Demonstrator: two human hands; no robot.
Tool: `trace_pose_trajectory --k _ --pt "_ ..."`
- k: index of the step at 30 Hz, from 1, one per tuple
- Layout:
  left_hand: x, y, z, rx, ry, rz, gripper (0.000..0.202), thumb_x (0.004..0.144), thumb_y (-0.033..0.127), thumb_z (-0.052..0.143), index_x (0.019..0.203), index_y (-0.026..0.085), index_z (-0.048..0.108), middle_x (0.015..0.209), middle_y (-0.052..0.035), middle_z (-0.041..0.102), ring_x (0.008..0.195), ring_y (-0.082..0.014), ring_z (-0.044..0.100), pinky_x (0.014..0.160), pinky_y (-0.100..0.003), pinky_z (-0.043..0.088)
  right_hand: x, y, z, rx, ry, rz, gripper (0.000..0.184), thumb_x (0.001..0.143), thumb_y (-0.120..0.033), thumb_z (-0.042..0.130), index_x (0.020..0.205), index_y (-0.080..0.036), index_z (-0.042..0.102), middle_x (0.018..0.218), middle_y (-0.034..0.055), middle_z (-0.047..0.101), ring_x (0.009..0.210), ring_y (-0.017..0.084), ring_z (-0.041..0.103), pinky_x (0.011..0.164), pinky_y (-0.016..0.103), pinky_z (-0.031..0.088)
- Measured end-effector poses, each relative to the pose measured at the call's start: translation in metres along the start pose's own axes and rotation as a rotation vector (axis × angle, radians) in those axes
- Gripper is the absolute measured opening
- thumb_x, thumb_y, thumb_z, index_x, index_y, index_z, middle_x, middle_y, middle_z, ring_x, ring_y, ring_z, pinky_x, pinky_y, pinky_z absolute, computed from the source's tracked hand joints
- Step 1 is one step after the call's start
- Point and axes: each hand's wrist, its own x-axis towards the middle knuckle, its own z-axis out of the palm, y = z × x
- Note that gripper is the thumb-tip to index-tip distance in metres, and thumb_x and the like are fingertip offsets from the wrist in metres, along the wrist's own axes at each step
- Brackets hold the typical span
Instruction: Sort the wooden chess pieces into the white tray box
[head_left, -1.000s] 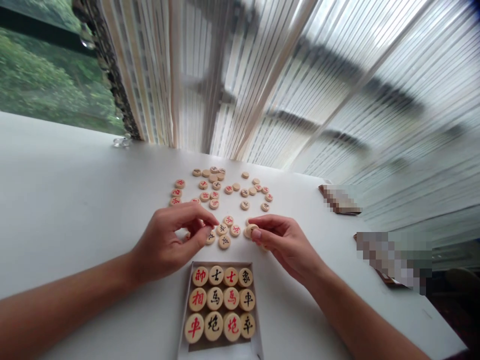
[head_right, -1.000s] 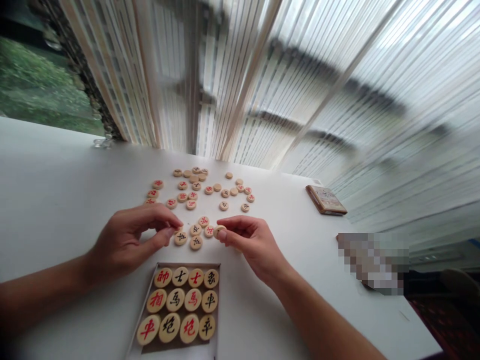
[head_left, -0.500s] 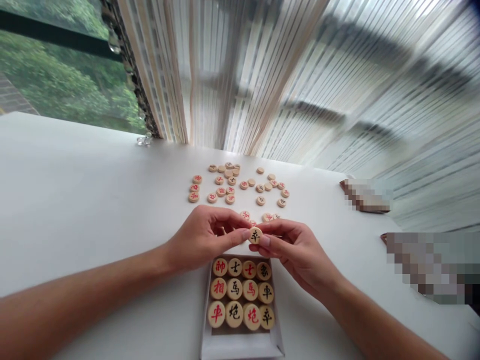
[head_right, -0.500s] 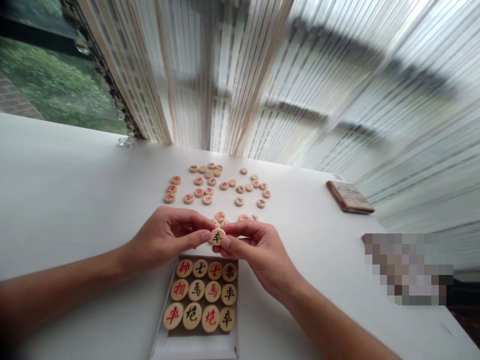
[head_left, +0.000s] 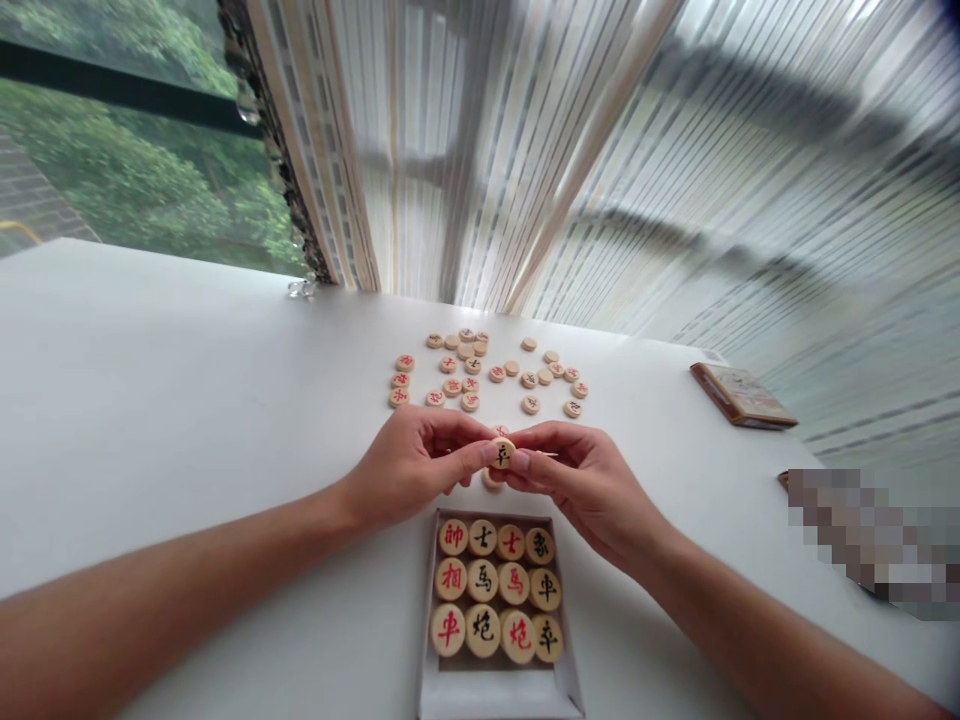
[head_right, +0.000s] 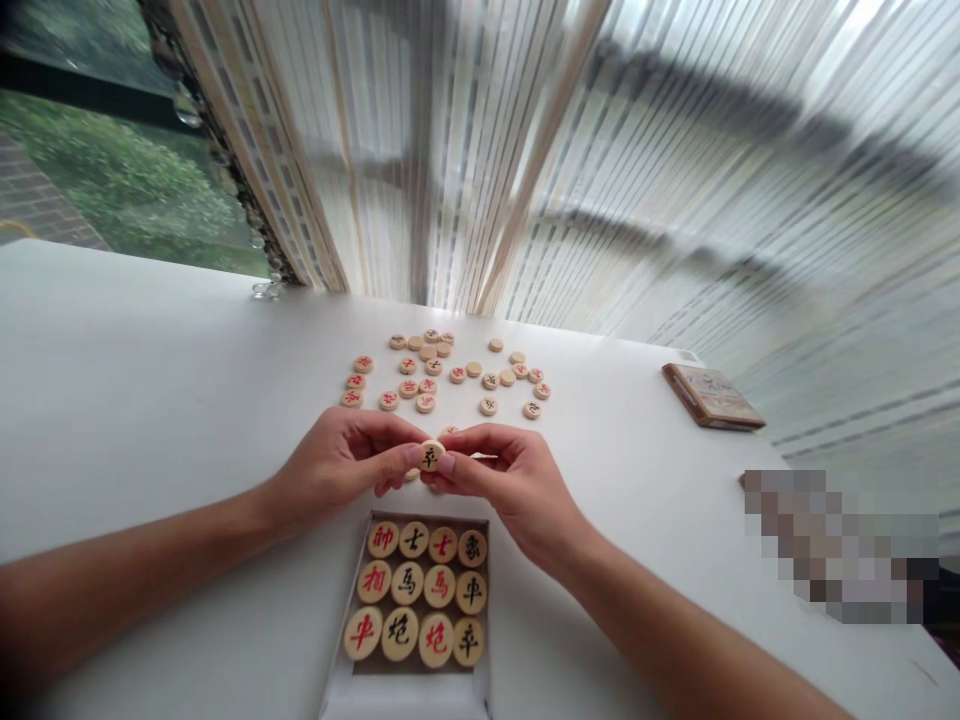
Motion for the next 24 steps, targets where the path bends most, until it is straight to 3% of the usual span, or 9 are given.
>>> trace_pose_trajectory --k 7,10,14,21,24 --pt "0.001 -0.005 -0.011 0.089 0.158 0.141 0.01 0.089 0.017 0.079 0.095 0.013 0.086 0.074 -0.0037 0.077 0.055 -0.0065 0.061 0.05 -0.014 0.05 0.025 0.002 0.008 0.019 -0.035 -0.058 0.023 0.071 -0.031 0.1 0.086 -0.02 0.086 0.084 0.0052 0.084 0.073 0.017 0.081 0.08 0.028 0.069" --pt "0.0 -0.004 -0.011 0.152 0.148 0.181 0.012 0.089 0.017 0.08 0.098 0.014 0.086 0.082 -0.0059 0.08 0.063 -0.0099 0.069 0.055 -0.017 0.055 0.025 0.005 0.005 -0.01 -0.043 -0.09 0.02 0.073 -0.029 0.099 0.087 -0.022 0.086 0.086 0.0052 0.084 0.078 0.018 0.081 0.079 0.027 0.068" --pt "-0.003 -0.002 -0.009 0.27 0.128 0.211 0.012 0.087 0.017 0.083 0.098 0.013 0.086 0.086 -0.0081 0.081 0.07 -0.0142 0.074 0.06 -0.02 0.059 0.02 0.006 0.0 -0.083 -0.051 -0.136 0.022 0.07 -0.026 0.101 0.087 -0.022 0.086 0.084 0.0049 0.083 0.075 0.017 0.079 0.067 0.023 0.065" --pt "-0.002 0.004 -0.008 0.291 0.099 0.205 0.006 0.088 0.018 0.083 0.089 0.013 0.086 0.081 -0.0069 0.081 0.067 -0.0128 0.073 0.059 -0.018 0.059 0.015 0.007 0.003 -0.093 -0.068 -0.163 0.022 0.07 -0.024 0.101 0.086 -0.022 0.086 0.082 0.0033 0.082 0.07 0.015 0.077 0.065 0.023 0.064" --pt "-0.003 0.001 -0.007 0.235 0.099 0.164 0.011 0.09 0.019 0.082 0.098 0.014 0.086 0.082 -0.0061 0.083 0.067 -0.0121 0.075 0.062 -0.017 0.061 0.015 0.009 0.004 -0.056 -0.044 -0.115 0.018 0.075 -0.028 0.098 0.085 -0.022 0.085 0.08 0.0032 0.082 0.071 0.015 0.077 0.067 0.022 0.064"
